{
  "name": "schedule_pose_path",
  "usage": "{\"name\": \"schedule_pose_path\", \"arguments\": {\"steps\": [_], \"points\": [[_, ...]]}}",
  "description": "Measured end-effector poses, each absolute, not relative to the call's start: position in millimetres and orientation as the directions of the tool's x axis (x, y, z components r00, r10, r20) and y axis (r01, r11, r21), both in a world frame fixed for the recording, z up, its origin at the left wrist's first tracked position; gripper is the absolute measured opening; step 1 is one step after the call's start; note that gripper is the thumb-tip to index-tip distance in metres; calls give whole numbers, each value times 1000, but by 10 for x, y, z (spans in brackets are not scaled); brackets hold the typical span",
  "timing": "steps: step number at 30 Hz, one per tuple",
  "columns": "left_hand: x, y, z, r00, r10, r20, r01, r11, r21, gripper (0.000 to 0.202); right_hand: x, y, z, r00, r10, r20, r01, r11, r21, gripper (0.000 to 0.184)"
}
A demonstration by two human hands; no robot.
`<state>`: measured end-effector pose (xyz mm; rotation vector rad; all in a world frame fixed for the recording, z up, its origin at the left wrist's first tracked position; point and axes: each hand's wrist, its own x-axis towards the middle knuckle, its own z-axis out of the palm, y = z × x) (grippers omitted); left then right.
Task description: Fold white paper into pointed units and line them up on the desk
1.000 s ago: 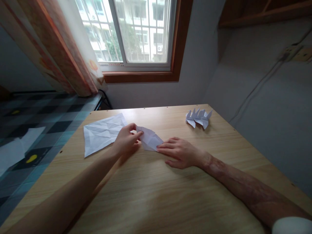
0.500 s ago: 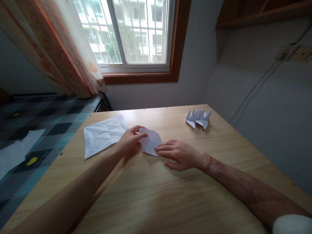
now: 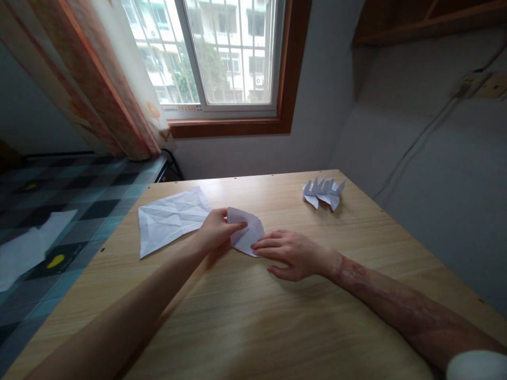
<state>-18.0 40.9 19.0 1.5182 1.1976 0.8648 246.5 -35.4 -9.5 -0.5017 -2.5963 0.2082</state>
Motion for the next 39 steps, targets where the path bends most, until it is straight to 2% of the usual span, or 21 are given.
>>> {"name": "schedule_pose_path", "arguments": {"steps": [6, 13, 18, 22, 27, 34, 39], "points": [[-199, 426, 89, 237, 968, 80, 420, -177, 890, 30, 2466, -348, -77, -819, 377, 433, 304, 924, -231, 47], [-247, 483, 60, 187, 975, 124, 472, -200, 859, 28, 2467, -361, -76, -818, 391, 422, 329, 920, -214, 47], [-249, 489, 157, 179, 984, 28, 328, -87, 941, 29, 2483, -357, -93, -806, 392, 442, 328, 919, -218, 45], [-274, 525, 177, 173, 984, -45, 201, 10, 980, 31, 2494, -355, -102, -782, 413, 467, 344, 911, -228, 35], [-332, 572, 179, 195, 977, -88, 192, 50, 980, 32, 2512, -348, -119, -748, 421, 513, 354, 907, -228, 27], [-437, 616, 220, 405, 909, -93, 238, -7, 971, 53, 2521, -334, -135, -749, 392, 535, 335, 920, -204, 28], [-575, 611, 346, 657, 736, -161, 258, -18, 966, 53, 2518, -327, -119, -736, 391, 552, 313, 920, -235, 27]]}}
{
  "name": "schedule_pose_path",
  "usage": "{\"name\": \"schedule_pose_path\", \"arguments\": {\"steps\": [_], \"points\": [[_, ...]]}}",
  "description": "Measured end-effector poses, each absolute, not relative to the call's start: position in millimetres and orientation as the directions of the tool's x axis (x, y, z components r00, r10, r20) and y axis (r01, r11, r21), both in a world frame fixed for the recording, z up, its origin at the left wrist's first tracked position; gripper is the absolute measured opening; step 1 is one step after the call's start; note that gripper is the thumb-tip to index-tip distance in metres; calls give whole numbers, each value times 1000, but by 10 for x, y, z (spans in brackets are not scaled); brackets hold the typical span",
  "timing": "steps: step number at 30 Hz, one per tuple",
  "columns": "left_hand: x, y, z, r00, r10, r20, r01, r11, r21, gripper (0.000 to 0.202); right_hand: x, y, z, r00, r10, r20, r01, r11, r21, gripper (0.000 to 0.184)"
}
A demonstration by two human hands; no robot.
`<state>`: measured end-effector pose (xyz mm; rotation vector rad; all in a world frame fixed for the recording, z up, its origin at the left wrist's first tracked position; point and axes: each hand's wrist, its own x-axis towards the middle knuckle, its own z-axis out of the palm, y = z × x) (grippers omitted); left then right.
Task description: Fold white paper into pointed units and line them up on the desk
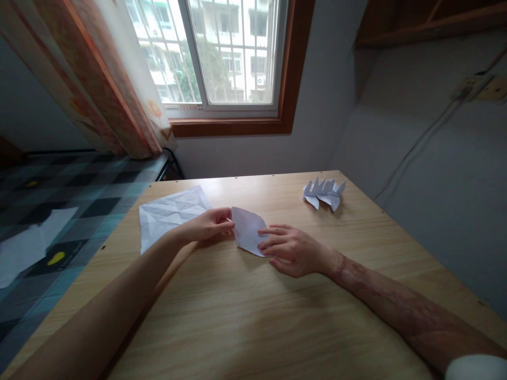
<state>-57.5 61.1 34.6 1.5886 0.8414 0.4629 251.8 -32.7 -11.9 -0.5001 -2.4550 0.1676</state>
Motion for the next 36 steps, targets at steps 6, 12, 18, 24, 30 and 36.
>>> {"name": "schedule_pose_path", "arguments": {"steps": [6, 12, 18, 24, 30, 36], "points": [[-612, 601, 352, 696, 689, -203, 298, -20, 954, 49, 2523, -329, -121, -724, 420, 548, 311, 907, -285, 32], [-489, 558, 260, 655, 741, -146, 237, -18, 971, 35, 2522, -330, -115, -717, 409, 564, 307, 912, -271, 26], [-473, 572, 163, 588, 794, -152, 263, -10, 965, 38, 2530, -362, -75, -731, 405, 548, 302, 914, -272, 44], [-459, 562, 145, 628, 776, -57, 303, -177, 936, 36, 2577, -356, -40, -596, 572, 564, 338, 816, -469, 78], [-393, 506, 88, 609, 791, 60, 337, -327, 883, 36, 2571, -267, -79, -742, 502, 444, 336, 852, -401, 68], [-388, 468, 13, 597, 792, 127, 351, -401, 846, 38, 2563, -279, -74, -763, 527, 375, 416, 844, -339, 52]]}}
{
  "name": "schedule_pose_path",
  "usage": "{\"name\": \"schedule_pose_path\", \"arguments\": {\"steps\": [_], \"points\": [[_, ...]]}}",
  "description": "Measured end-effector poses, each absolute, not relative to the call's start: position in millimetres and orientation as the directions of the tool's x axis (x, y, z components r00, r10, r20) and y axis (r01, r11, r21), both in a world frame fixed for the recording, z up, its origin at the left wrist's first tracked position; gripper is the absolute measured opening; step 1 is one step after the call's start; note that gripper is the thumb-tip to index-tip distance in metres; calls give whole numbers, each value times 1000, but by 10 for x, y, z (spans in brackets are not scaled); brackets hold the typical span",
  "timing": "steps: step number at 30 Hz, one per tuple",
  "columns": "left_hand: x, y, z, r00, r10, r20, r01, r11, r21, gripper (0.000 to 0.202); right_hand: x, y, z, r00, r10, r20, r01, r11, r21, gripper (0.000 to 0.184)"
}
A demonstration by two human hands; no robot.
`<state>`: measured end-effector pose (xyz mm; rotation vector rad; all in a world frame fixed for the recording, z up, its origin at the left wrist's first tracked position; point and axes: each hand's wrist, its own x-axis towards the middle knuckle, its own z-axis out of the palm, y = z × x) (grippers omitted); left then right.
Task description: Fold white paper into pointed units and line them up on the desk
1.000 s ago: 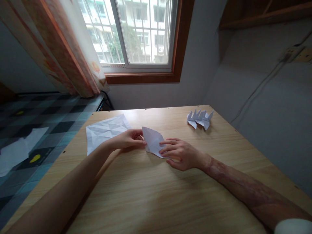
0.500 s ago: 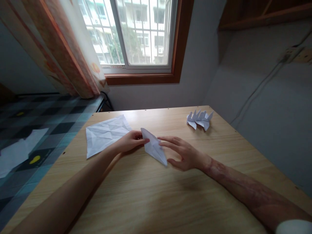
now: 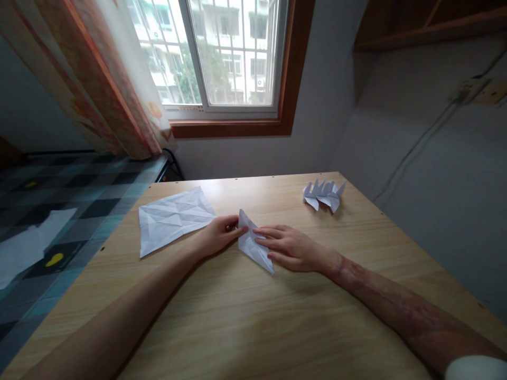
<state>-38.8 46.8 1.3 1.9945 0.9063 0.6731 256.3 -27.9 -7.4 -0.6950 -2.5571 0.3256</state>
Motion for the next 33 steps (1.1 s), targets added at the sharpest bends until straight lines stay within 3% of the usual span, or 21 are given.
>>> {"name": "schedule_pose_path", "arguments": {"steps": [6, 12, 17, 21, 27, 33], "points": [[-357, 393, 17, 600, 791, 118, 397, -422, 815, 46, 2555, -308, -54, -767, 547, 336, 455, 832, -317, 47], [-287, 342, -34, 492, 854, 173, 606, -478, 636, 51, 2550, -321, -37, -760, 531, 376, 435, 844, -313, 53], [-256, 316, -35, 511, 833, 210, 669, -539, 512, 49, 2532, -345, -23, -778, 497, 384, 421, 866, -270, 57], [-285, 333, -20, 521, 830, 200, 643, -536, 547, 48, 2531, -354, -40, -799, 471, 374, 427, 882, -198, 48], [-381, 377, 33, 702, 707, 88, 439, -526, 728, 36, 2535, -336, -47, -804, 460, 377, 421, 888, -186, 46], [-374, 376, -25, 707, 680, 196, 451, -646, 615, 32, 2519, -313, -74, -725, 475, 498, 450, 875, -178, 29]]}}
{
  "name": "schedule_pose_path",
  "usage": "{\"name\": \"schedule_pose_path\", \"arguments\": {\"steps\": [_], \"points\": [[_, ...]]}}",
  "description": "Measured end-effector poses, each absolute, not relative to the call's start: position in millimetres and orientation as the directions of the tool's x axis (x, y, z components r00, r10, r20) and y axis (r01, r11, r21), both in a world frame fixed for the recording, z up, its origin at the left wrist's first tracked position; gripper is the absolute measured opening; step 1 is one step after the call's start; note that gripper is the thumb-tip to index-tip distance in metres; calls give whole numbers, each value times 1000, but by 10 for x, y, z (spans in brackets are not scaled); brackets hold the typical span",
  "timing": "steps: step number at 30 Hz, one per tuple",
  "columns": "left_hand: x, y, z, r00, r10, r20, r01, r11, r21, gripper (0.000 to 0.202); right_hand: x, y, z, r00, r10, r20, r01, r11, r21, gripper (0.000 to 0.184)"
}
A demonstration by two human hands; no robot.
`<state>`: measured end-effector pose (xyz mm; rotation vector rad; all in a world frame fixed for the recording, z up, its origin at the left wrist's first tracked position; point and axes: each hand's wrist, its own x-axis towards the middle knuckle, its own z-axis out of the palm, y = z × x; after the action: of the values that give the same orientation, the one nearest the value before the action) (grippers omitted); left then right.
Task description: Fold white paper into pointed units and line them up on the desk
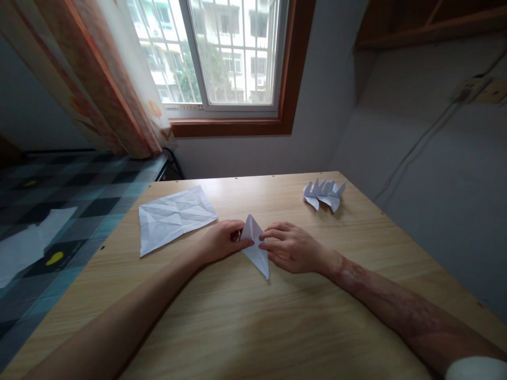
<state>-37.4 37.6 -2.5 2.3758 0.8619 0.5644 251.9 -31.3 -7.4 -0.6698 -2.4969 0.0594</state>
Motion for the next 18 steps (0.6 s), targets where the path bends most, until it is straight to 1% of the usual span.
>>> {"name": "schedule_pose_path", "arguments": {"steps": [2, 3, 5, 7, 9, 10, 15, 18], "points": [[-358, 354, -25, 720, 650, 243, 440, -699, 564, 31, 2520, -307, -91, -676, 491, 549, 460, 864, -206, 26], [-349, 338, -17, 724, 634, 270, 438, -726, 531, 32, 2523, -305, -100, -648, 511, 565, 473, 851, -227, 27], [-331, 299, 9, 730, 605, 317, 440, -771, 460, 30, 2531, -303, -120, -593, 559, 580, 503, 819, -276, 36], [-315, 260, 36, 737, 580, 346, 441, -801, 405, 20, 2538, -304, -137, -555, 599, 577, 531, 789, -308, 48], [-304, 233, 52, 752, 557, 352, 432, -820, 375, 7, 2542, -303, -146, -554, 608, 568, 545, 781, -304, 55], [-301, 226, 56, 762, 546, 349, 425, -828, 367, 1, 2544, -302, -147, -566, 601, 565, 545, 787, -291, 54], [-308, 234, 43, 811, 474, 343, 364, -868, 339, 17, 2553, -280, -140, -629, 528, 570, 525, 830, -189, 26], [-308, 227, 48, 835, 435, 338, 334, -887, 318, 22, 2553, -274, -142, -642, 508, 574, 520, 839, -161, 20]]}}
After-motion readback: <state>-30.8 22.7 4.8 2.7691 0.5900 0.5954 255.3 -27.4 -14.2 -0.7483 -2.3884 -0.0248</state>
